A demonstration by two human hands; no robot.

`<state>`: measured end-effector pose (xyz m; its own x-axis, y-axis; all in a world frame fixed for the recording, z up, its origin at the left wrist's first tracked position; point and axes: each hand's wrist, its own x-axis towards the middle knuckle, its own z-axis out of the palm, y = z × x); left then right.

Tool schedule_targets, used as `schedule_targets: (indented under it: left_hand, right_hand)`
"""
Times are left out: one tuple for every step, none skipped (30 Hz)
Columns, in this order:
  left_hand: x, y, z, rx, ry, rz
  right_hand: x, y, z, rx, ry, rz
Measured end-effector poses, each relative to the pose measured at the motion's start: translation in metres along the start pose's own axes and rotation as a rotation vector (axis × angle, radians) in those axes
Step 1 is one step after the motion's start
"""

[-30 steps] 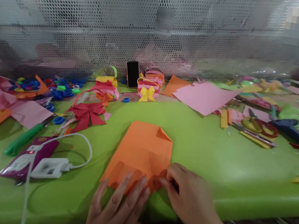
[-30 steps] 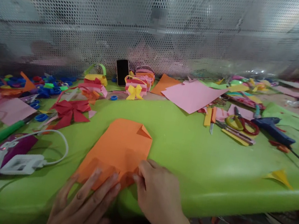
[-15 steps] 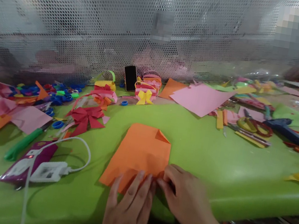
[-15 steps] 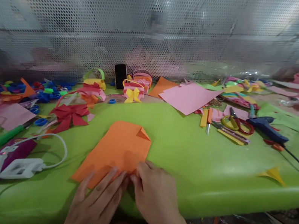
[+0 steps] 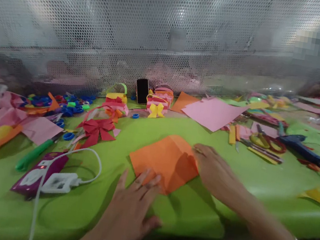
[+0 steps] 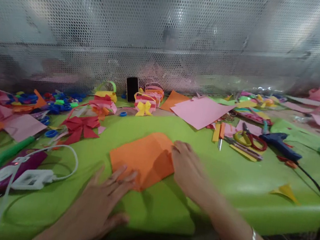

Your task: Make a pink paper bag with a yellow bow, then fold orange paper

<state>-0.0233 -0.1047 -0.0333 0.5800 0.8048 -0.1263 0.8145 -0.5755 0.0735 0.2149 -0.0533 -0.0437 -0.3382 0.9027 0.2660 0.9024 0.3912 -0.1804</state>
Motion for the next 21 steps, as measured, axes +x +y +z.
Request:
schedule_targets:
  left_hand:
    - [0.006,0.0,-0.009,-0.01,-0.055,-0.047]
    - [0.012,0.0,-0.018,-0.02,-0.081,-0.091]
    - [0.018,-0.001,-0.025,-0.026,-0.087,-0.122]
    - [0.025,-0.002,-0.031,-0.037,-0.083,-0.141]
    - [0.033,-0.004,-0.036,-0.052,-0.077,-0.149]
    - [0.041,-0.007,-0.041,-0.07,-0.072,-0.151]
    - [0.049,-0.012,-0.044,-0.087,-0.071,-0.153]
    - [0.056,-0.017,-0.047,-0.098,-0.07,-0.158]
    - [0.063,-0.023,-0.05,-0.106,-0.066,-0.165]
    - [0.068,-0.03,-0.051,-0.109,-0.057,-0.177]
    - [0.073,-0.037,-0.052,-0.11,-0.042,-0.195]
    - [0.076,-0.044,-0.052,-0.11,-0.026,-0.22]
    - [0.078,-0.051,-0.051,-0.108,-0.012,-0.25]
    - [0.08,-0.057,-0.049,-0.113,-0.005,-0.286]
    - [0.082,-0.062,-0.047,-0.128,-0.005,-0.321]
    - [0.083,-0.066,-0.044,-0.155,-0.007,-0.35]
    - [0.084,-0.07,-0.042,-0.185,-0.006,-0.373]
    - [0.086,-0.072,-0.039,-0.213,0.004,-0.392]
    - [0.087,-0.074,-0.037,-0.236,0.024,-0.409]
    - [0.089,-0.075,-0.035,-0.25,0.05,-0.426]
    - [0.09,-0.076,-0.034,-0.256,0.085,-0.441]
  right_hand:
    - [0.006,0.001,0.0,-0.009,-0.105,-0.028]
    - [0.012,0.0,0.0,-0.006,-0.184,-0.059]
    - [0.018,-0.001,0.0,0.002,-0.227,-0.088]
    - [0.026,-0.002,0.0,0.008,-0.241,-0.112]
    - [0.035,-0.002,0.0,0.013,-0.244,-0.134]
    - [0.045,0.0,0.0,0.019,-0.256,-0.153]
    - [0.056,0.003,0.001,0.026,-0.273,-0.171]
    - [0.067,0.007,0.001,0.036,-0.292,-0.188]
    - [0.077,0.013,0.002,0.049,-0.308,-0.204]
    - [0.085,0.019,0.003,0.066,-0.319,-0.222]
    - [0.092,0.026,0.005,0.087,-0.323,-0.239]
    - [0.096,0.033,0.006,0.11,-0.318,-0.252]
    - [0.099,0.04,0.009,0.133,-0.306,-0.259]
    - [0.1,0.047,0.011,0.156,-0.288,-0.26]
    - [0.1,0.053,0.015,0.177,-0.264,-0.253]
    - [0.101,0.058,0.018,0.195,-0.235,-0.241]
    - [0.102,0.063,0.022,0.212,-0.201,-0.223]
    - [0.104,0.068,0.025,0.228,-0.163,-0.202]
    - [0.106,0.071,0.028,0.244,-0.125,-0.181]
    - [0.109,0.074,0.031,0.258,-0.088,-0.16]
    - [0.112,0.076,0.034,0.272,-0.056,-0.143]
